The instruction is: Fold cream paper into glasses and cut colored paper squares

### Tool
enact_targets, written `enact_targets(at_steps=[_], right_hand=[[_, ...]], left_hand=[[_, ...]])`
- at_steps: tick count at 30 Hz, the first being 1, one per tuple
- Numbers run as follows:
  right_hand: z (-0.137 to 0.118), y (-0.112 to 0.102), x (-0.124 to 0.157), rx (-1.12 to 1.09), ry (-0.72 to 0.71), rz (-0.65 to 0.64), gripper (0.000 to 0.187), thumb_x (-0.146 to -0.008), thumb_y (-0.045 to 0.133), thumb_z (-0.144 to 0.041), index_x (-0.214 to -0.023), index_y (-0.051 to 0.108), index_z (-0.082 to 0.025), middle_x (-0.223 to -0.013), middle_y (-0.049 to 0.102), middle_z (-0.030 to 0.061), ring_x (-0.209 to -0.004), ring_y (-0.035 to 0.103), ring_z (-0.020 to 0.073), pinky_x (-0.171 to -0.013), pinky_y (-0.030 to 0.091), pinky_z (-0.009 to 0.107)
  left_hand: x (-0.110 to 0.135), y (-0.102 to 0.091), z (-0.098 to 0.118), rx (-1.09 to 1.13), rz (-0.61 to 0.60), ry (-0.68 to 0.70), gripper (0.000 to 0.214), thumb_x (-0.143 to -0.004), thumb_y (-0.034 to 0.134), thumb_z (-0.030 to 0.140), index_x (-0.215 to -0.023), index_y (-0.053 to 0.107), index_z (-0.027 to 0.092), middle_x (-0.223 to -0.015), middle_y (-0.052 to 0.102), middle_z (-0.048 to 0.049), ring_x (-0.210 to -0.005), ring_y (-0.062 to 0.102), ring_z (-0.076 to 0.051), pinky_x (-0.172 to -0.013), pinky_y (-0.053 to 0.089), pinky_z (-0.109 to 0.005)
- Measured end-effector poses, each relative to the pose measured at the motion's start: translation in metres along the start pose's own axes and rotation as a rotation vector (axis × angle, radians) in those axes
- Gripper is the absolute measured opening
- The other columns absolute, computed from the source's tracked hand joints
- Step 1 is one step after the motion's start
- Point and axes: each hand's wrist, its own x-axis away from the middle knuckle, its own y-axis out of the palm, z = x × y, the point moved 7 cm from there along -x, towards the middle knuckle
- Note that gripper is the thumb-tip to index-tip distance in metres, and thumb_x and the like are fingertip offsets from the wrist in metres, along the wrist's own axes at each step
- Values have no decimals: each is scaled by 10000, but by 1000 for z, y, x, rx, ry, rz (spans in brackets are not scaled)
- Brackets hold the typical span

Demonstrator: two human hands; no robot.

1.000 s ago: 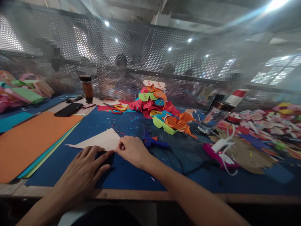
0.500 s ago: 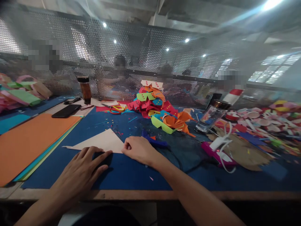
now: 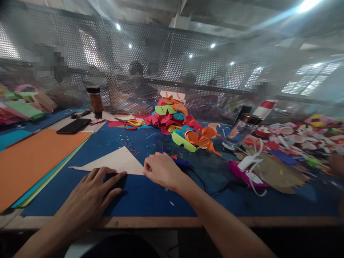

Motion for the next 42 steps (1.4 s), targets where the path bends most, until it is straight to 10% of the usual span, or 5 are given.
enact_targets(at_steps=[32,42], right_hand=[[-27,7,4,-220,-286,51,121,-919,538,-163,-938,654,-187,-960,637,40,-937,571,157,-817,423,279],[-26,6,4,-241,-298,44,121,-901,551,-153,-911,666,-190,-937,645,35,-911,577,154,-792,431,280]], left_hand=[[0,1,-5,21,-31,41,366,-978,430,387,-1325,496,293,-1229,578,-70,-1095,540,-259,-910,502,-469],[18,-3,-43,-74,-7,-26,394,-976,387,445,-1309,525,285,-1274,580,-70,-1118,565,-283,-910,497,-481]])
